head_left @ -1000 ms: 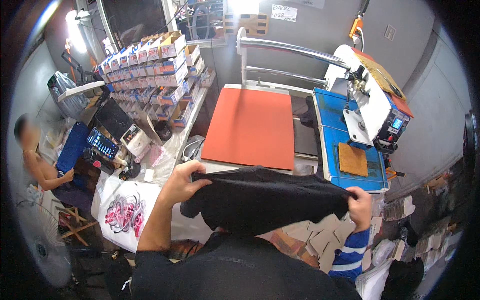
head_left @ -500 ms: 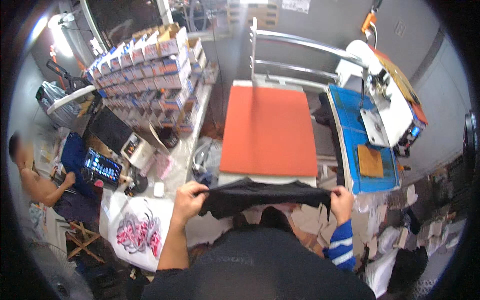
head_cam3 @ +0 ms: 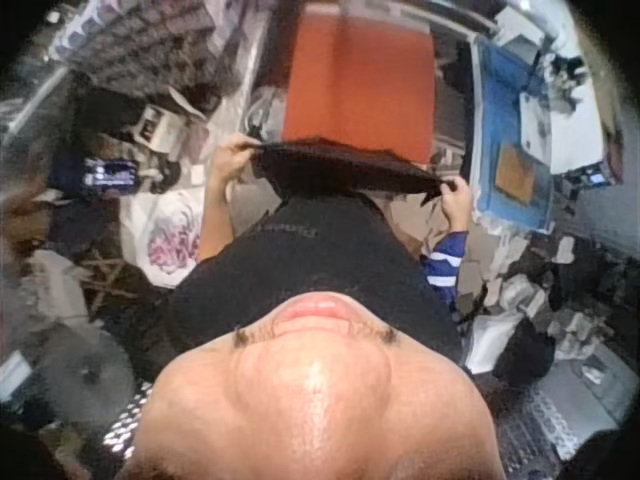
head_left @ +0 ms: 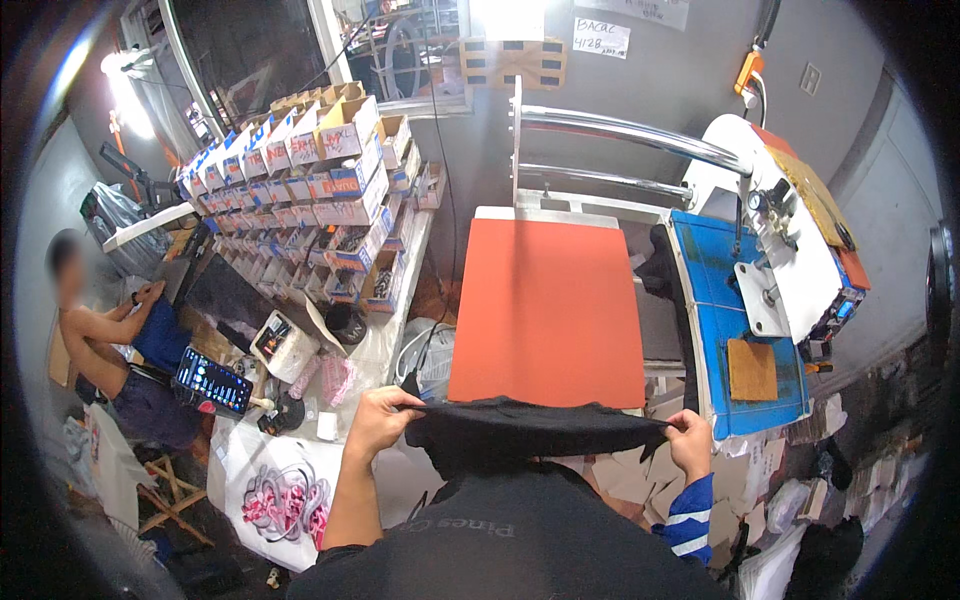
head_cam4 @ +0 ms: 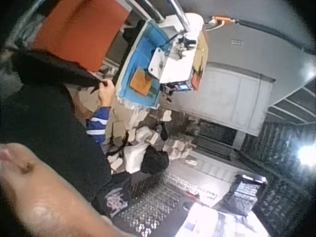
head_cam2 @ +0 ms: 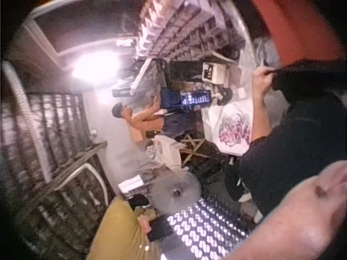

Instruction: The person places a black t-shirt on a heat press, aligns a transfer sheet with a medical technology design, and operates the press to apply the print. They then remove the t-shirt, inspect the result, and repeat the process with another shirt.

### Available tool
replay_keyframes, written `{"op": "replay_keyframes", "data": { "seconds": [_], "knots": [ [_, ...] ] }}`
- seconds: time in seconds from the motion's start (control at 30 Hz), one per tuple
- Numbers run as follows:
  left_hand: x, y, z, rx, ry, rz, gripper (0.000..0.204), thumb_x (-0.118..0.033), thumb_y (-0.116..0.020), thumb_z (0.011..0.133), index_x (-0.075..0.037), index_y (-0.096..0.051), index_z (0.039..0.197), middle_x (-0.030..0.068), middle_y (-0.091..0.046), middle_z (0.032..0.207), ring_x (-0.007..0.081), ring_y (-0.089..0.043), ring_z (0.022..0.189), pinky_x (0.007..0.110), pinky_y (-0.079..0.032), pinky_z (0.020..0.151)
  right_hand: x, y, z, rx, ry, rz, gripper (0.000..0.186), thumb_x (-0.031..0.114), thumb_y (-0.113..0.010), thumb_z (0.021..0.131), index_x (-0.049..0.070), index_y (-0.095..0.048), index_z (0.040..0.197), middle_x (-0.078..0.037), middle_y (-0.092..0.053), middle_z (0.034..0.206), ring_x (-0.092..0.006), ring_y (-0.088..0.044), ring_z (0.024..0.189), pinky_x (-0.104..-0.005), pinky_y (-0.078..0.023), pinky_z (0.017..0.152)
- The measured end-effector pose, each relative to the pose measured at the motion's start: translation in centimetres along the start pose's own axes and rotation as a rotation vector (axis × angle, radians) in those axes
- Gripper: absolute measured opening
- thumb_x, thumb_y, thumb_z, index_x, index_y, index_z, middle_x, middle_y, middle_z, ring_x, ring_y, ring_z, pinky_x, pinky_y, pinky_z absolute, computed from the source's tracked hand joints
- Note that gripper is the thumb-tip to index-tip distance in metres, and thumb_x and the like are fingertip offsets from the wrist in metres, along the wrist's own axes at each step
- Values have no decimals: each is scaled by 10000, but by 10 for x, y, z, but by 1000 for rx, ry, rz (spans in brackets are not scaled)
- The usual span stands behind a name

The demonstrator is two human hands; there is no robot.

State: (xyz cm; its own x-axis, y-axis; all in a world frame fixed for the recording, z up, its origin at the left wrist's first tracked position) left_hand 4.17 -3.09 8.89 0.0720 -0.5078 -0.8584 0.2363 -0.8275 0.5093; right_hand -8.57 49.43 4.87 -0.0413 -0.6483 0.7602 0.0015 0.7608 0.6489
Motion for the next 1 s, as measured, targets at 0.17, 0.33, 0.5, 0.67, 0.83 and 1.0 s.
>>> {"op": "replay_keyframes", "data": {
  "seconds": [0.17,0.33,0.5,0.67,0.83,1.0],
  "knots": [
    [2,-1,15,-114,220,-78,339,62,-755,751,15,-748,1087,97,-733,792,130,-664,756,297,-540,715,3,2,7,103,-7,34,125,-1,-772,762,-7,-711,871,-82,-712,773,-156,-660,720,-316,-521,668],
    [15,-8,19,-184,233,-49,242,64,-746,764,37,-716,1002,99,-737,856,147,-664,767,302,-541,725,7,0,11,144,-2,22,130,-7,-778,751,-13,-710,862,-81,-711,765,-153,-663,718,-312,-522,665],
    [20,-3,18,72,4,77,205,53,-743,783,28,-688,979,107,-742,943,169,-676,850,331,-545,781,14,4,10,132,-7,-32,118,-9,-768,760,-20,-702,858,-83,-705,753,-153,-657,704,-311,-517,657],
    [39,-2,7,259,151,-592,130,39,-710,859,-11,-679,976,20,-707,957,115,-635,883,290,-508,797,9,8,10,194,-26,20,95,-30,-725,806,-11,-704,896,-51,-693,777,-118,-633,729,-293,-502,671],
    [37,7,3,200,191,-602,106,24,-685,917,-28,-685,1010,-43,-633,919,65,-579,830,230,-469,748,-9,5,7,219,-7,442,84,-28,-693,865,2,-704,942,-5,-675,826,-80,-609,775,-277,-487,699],
    [10,25,-7,-68,36,-37,88,12,-725,856,23,-753,939,54,-743,835,128,-669,787,276,-512,710,16,5,-4,82,47,141,78,5,-691,885,-15,-723,952,-57,-712,800,-115,-644,749,-297,-510,688]
  ]
}}
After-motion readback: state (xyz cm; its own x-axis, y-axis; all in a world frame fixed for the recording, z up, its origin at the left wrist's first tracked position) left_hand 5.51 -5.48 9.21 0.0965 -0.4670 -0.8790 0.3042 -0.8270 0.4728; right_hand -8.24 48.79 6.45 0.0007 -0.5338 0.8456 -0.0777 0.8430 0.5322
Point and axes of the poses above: each hand's wrist, its own z-axis towards the middle knuckle, its own y-axis out of the back of the hand, x = y × z, the point moved 3 cm from there along z, towards the middle knuckle
